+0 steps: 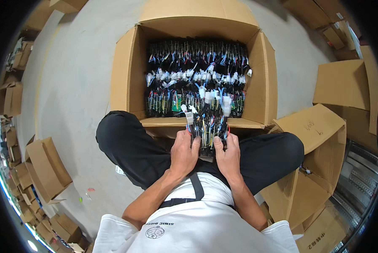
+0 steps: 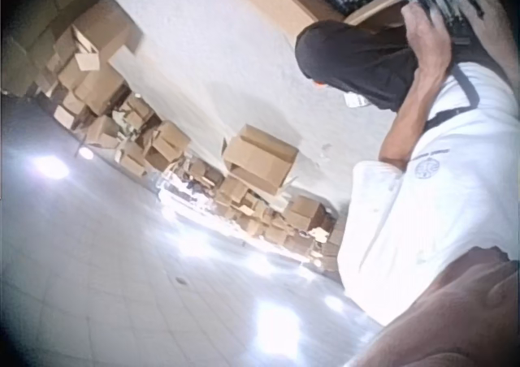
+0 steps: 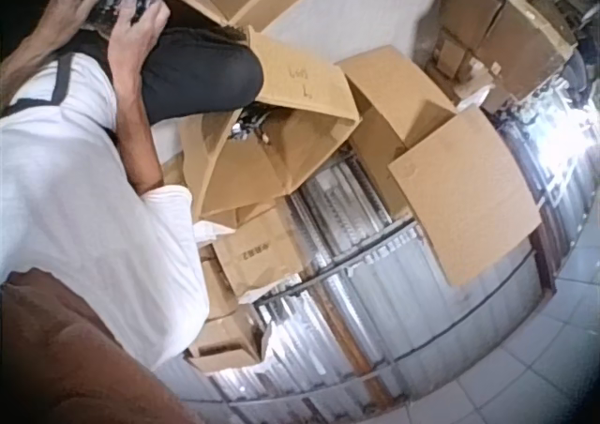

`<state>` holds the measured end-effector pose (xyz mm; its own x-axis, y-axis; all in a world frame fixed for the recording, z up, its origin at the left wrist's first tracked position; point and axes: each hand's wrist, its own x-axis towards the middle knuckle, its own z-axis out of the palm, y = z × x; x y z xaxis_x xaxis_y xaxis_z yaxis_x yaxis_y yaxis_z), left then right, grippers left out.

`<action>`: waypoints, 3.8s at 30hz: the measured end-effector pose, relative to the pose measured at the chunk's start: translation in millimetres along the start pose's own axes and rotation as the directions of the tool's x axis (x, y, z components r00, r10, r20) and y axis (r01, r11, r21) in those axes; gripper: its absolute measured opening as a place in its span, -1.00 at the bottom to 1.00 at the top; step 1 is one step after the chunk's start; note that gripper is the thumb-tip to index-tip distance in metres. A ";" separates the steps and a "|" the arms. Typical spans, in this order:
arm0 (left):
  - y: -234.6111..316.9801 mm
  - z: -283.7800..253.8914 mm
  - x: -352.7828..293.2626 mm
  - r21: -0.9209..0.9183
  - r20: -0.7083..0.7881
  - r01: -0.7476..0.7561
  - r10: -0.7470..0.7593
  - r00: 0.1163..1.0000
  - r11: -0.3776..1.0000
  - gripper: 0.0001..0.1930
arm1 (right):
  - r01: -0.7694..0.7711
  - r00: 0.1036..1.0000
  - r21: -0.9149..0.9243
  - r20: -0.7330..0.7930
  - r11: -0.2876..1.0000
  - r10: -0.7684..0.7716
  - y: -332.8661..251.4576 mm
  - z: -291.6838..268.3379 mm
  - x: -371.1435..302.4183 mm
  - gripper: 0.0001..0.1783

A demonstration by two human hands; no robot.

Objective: The person takes wired circuit board assemblies from a cardboard box, aligns them by hand, and packs them neatly in rows into another cardboard box.

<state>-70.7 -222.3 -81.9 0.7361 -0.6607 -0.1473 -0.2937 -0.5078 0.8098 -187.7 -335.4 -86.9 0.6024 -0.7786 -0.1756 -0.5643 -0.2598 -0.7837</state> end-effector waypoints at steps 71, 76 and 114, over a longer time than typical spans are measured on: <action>-149.5 2.7 212.1 0.331 0.313 0.508 -0.601 0.736 0.795 -0.63 | -0.104 0.816 -0.323 0.513 0.941 0.266 51.1 145.6 207.2 -0.30; -151.6 -5.7 216.8 0.523 0.289 0.396 -0.593 0.751 0.755 -0.64 | -0.108 0.802 -0.383 0.511 0.917 0.308 38.9 153.1 208.8 -0.37; -161.1 28.0 188.9 0.403 0.342 -0.418 0.290 0.894 0.814 -0.40 | 0.069 0.866 -0.308 0.491 0.949 0.097 89.5 167.8 216.1 -0.19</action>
<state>98.7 -280.8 -256.0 0.3643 -0.9268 -0.0910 -0.7926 -0.3598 0.4923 -13.3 -431.0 -294.9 0.7441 -0.4188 -0.5205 -0.6681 -0.4760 -0.5720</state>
